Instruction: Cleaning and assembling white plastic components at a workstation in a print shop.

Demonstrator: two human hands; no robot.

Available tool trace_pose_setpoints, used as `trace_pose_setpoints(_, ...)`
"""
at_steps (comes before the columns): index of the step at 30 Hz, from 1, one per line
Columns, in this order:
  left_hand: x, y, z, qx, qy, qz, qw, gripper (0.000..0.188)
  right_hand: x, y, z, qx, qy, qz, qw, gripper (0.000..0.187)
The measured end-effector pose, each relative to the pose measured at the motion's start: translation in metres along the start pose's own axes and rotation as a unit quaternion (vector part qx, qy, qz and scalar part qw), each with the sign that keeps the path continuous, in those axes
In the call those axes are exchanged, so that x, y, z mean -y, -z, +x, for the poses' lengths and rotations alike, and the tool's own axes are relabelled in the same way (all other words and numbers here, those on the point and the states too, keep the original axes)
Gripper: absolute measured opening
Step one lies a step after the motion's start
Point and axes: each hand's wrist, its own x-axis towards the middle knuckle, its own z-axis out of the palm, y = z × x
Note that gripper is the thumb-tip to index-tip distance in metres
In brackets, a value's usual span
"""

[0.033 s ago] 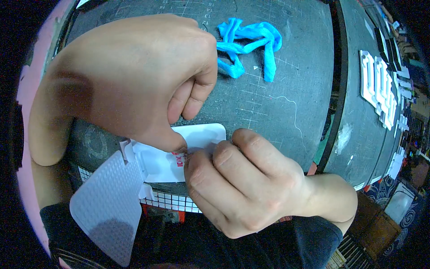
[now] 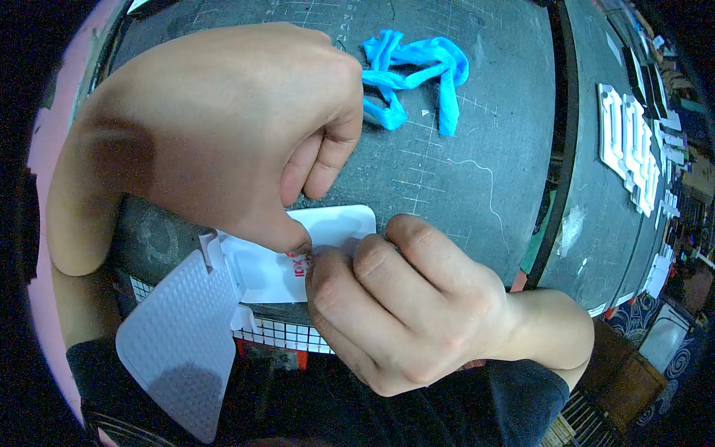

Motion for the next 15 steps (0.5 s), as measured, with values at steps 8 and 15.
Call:
trace_pose_setpoints(8,0.0017,0.0013,-0.002,-0.009,-0.006,-0.009,1.0,0.028,-0.0017,-0.0006,0.0003,-0.003,0.016,-0.005,1.0,0.042)
trace_pose_setpoints(15,0.0039,0.0003,-0.0051,-0.022,-0.013,-0.016,1.0,0.028,-0.0014,-0.0026,-0.0011,-0.012,0.008,0.001,1.0,0.041)
